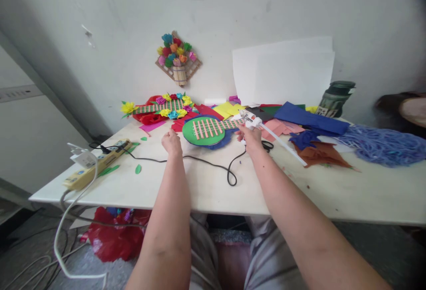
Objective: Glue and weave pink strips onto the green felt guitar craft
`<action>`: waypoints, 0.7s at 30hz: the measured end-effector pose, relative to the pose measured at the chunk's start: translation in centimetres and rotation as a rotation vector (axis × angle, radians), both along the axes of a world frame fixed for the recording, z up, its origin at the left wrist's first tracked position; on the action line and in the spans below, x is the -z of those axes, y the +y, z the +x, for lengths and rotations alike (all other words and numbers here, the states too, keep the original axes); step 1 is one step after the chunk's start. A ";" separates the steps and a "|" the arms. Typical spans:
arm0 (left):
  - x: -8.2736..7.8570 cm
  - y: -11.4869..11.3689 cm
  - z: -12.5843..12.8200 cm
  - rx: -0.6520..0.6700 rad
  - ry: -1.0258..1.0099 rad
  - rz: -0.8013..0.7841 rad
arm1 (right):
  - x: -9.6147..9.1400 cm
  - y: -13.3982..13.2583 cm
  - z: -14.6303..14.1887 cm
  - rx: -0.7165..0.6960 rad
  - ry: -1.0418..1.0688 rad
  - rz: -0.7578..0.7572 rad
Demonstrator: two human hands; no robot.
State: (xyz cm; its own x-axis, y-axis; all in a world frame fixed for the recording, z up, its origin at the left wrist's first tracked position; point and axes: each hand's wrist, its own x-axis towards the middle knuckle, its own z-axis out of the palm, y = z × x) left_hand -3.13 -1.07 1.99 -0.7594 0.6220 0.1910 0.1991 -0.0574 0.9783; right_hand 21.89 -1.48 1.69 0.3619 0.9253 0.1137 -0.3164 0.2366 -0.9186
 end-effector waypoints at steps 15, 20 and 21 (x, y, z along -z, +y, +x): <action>-0.2 -0.8 0.7 0.162 -0.332 0.134 | -0.1 -0.1 -0.1 0.002 0.012 0.010; -0.3 -0.8 0.4 0.165 -0.270 0.096 | -0.2 -0.1 -0.1 -0.006 0.004 0.008; -0.3 -0.8 0.4 0.160 -0.251 0.082 | -0.1 -0.1 -0.1 -0.008 0.003 0.006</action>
State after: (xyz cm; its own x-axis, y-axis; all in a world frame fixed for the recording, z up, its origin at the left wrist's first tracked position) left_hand -2.76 -1.84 2.29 -0.6831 0.7275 0.0642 -0.0658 -0.1488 0.9867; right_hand 21.79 -1.58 1.84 0.3548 0.9274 0.1182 -0.3207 0.2395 -0.9164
